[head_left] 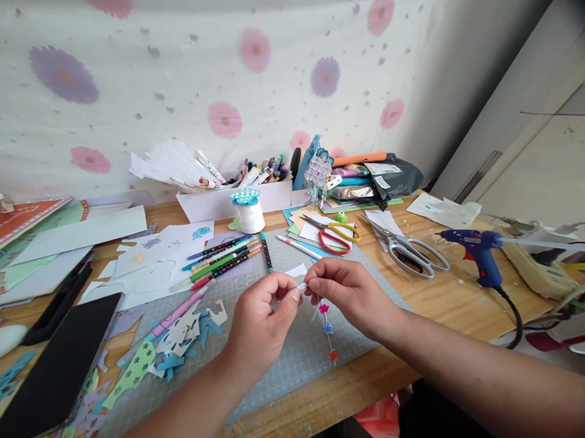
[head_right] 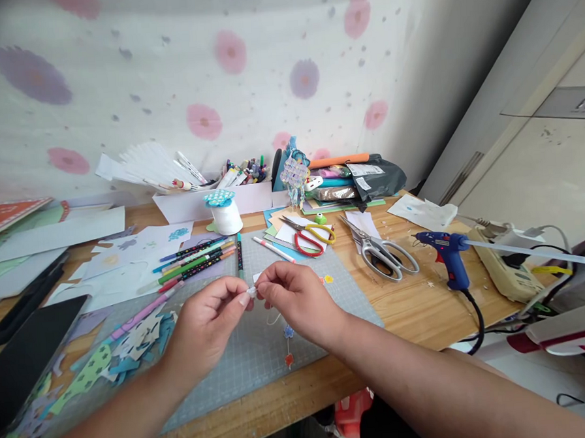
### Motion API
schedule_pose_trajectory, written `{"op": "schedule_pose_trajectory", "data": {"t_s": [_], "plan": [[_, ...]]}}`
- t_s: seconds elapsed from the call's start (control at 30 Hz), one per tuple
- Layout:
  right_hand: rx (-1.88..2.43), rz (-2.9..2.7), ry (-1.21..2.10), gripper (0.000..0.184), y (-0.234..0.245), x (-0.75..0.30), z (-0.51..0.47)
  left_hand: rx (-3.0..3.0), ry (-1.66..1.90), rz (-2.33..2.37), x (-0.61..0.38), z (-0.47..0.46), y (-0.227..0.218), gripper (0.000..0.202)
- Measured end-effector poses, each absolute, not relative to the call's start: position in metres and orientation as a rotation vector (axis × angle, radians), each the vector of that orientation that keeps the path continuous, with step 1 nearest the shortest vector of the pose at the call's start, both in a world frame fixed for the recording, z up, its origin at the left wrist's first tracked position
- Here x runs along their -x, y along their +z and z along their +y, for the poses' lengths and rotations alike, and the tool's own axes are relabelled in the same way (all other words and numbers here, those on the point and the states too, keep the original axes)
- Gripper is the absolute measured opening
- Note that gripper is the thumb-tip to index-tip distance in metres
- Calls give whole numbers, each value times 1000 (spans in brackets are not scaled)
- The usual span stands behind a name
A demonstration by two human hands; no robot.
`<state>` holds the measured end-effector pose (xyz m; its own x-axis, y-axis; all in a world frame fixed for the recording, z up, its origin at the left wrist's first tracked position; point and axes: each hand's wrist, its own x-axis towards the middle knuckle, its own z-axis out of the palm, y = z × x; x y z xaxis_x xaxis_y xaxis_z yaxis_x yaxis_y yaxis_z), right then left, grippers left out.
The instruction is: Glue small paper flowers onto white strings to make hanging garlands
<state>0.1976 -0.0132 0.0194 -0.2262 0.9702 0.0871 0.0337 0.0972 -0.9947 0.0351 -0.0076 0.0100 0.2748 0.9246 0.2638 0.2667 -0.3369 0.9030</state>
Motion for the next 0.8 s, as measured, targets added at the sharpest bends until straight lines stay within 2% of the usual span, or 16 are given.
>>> {"op": "schedule_pose_trajectory", "data": {"t_s": [0.4,0.63,0.8], "plan": [[1091,-1444,1242,18,12,-191,-13,-1615,1077,1059,-36,-9,10,16],[991,-1391,1365,16,13,-194,-13,-1435,1112,1003,-34,-7,1,15],[979,-1380,1350,25,11,-190,-11,-1415,1121,998,-35,-6,1,15]]}}
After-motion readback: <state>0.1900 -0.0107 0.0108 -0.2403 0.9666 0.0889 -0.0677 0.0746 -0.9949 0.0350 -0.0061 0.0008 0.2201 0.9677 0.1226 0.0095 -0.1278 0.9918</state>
